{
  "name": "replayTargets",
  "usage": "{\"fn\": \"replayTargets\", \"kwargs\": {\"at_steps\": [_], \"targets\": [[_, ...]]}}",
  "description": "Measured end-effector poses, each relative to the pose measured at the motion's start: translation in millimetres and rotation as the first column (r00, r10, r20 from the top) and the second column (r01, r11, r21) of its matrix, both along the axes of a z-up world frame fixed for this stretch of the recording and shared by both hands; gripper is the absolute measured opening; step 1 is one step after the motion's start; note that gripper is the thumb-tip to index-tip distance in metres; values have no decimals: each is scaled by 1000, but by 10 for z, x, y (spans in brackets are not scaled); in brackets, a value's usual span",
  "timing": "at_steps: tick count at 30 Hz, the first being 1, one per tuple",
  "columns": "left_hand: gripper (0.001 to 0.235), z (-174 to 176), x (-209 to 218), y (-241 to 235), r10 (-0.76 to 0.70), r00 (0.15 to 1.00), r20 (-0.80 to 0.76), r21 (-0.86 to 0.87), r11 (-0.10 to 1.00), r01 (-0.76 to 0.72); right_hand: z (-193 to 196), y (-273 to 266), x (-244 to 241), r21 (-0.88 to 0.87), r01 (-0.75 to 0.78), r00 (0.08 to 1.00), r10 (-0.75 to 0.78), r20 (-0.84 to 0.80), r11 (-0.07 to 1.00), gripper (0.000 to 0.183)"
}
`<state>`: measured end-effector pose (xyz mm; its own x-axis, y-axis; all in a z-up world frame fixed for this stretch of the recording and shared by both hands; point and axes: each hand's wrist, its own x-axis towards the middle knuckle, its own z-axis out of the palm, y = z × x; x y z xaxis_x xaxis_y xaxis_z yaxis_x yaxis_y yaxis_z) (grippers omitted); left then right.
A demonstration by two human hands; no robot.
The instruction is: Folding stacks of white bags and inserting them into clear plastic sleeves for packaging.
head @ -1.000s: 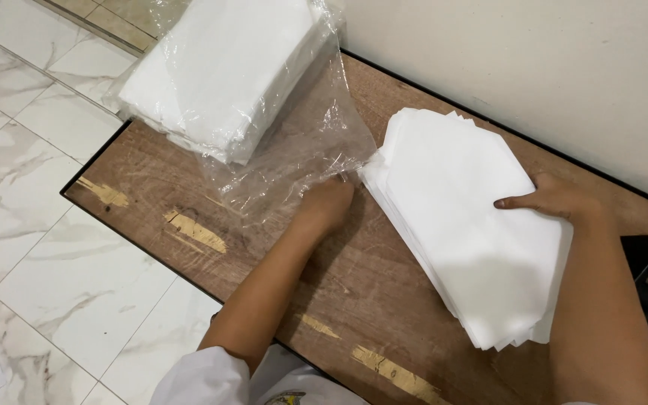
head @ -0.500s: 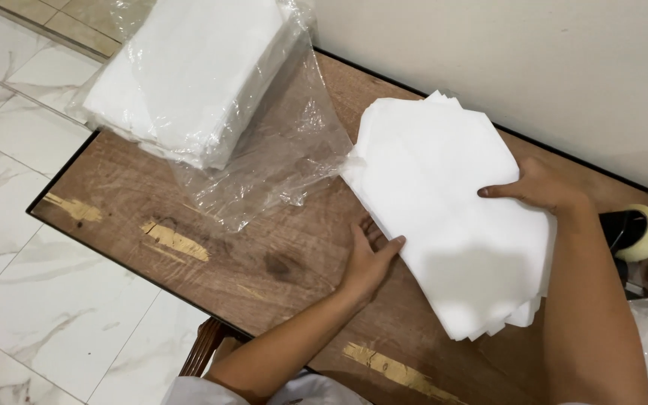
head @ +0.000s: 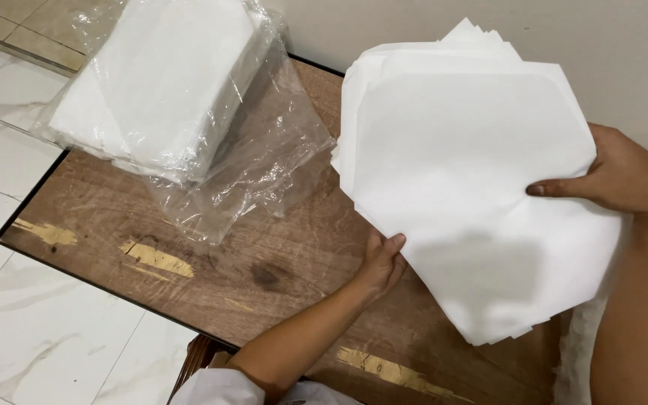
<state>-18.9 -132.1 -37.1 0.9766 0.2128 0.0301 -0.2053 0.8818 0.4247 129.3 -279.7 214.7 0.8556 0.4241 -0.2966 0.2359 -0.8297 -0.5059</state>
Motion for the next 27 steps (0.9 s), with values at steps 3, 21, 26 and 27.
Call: {"fn": "replayTargets", "kwargs": {"at_steps": [3, 21, 26, 27], "targets": [[75, 133, 80, -33, 103, 993, -62, 136, 986, -94, 105, 147, -139, 4, 85, 995, -85, -60, 996, 72], [73, 780, -74, -33, 234, 882, -409, 604, 794, 69, -648, 512, -334, -167, -75, 997, 80, 22, 983, 63], [75, 878, -35, -111, 206, 882, -423, 586, 805, 94, -888, 511, -533, -280, -123, 979, 163, 126, 952, 60], [76, 843, -13, -140, 204, 881, -427, 589, 802, 99, -934, 509, -574, -243, -143, 980, 172, 98, 959, 64]]}}
